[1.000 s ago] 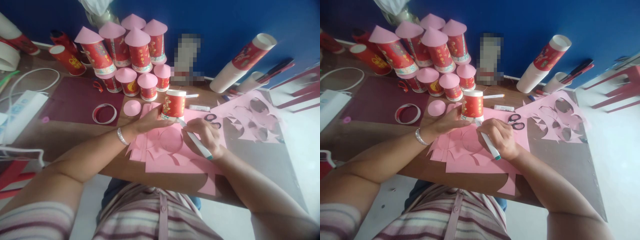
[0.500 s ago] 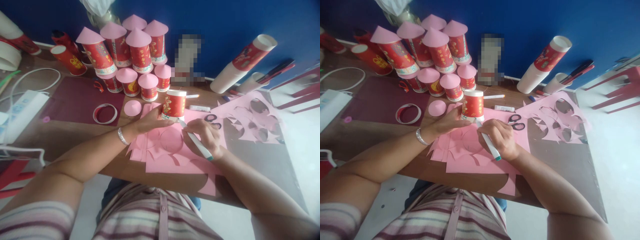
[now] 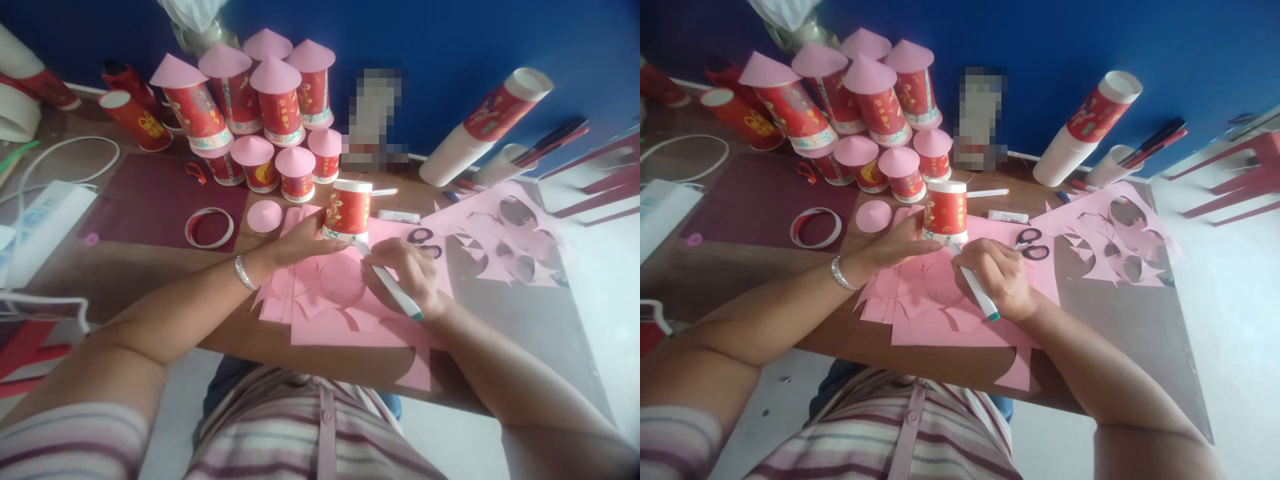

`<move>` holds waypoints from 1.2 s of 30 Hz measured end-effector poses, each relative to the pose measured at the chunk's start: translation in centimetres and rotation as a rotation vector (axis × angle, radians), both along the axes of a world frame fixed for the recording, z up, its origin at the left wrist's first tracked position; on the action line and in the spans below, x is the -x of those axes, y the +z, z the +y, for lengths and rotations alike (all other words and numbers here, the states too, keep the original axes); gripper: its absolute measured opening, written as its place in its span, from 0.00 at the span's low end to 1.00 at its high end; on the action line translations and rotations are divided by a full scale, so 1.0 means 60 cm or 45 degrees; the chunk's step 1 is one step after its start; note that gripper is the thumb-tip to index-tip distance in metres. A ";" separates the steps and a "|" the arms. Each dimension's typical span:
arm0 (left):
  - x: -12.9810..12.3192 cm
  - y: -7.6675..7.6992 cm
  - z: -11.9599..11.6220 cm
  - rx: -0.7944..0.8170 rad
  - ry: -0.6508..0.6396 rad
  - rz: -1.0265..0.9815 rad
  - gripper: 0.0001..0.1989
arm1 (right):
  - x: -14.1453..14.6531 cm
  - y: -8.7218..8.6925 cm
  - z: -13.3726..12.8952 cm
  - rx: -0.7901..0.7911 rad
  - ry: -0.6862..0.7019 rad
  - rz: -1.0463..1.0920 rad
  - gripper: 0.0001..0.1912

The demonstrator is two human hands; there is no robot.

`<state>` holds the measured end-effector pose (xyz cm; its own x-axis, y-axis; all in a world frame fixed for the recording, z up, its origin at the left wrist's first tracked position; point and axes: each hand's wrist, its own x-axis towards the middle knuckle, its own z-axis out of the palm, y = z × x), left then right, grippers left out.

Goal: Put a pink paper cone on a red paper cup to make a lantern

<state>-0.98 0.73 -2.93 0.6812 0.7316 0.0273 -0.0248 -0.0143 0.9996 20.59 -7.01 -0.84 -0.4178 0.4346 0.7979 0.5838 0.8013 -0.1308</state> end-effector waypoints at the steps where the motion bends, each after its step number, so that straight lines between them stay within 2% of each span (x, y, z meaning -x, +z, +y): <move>1: 0.000 0.001 -0.001 -0.001 0.009 0.014 0.27 | 0.000 0.000 0.000 0.001 -0.003 0.000 0.12; 13: 0.000 0.001 -0.002 -0.002 0.025 0.059 0.29 | 0.001 0.003 0.002 -0.029 0.020 0.004 0.12; 21: 0.000 0.001 -0.002 0.001 0.015 0.039 0.26 | -0.001 0.002 0.001 -0.007 0.010 -0.004 0.12; 31: -0.003 0.001 -0.004 0.040 0.027 0.060 0.31 | 0.002 -0.001 -0.001 0.024 0.039 -0.007 0.14; 36: -0.005 0.002 -0.005 0.020 0.053 0.112 0.30 | 0.002 -0.001 -0.001 0.025 0.019 -0.031 0.12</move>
<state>-0.69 0.43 -2.83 0.6496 0.7591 -0.0428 0.0635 0.0020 0.9980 20.45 -7.08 -0.91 -0.4434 0.4437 0.7788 0.5747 0.8075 -0.1328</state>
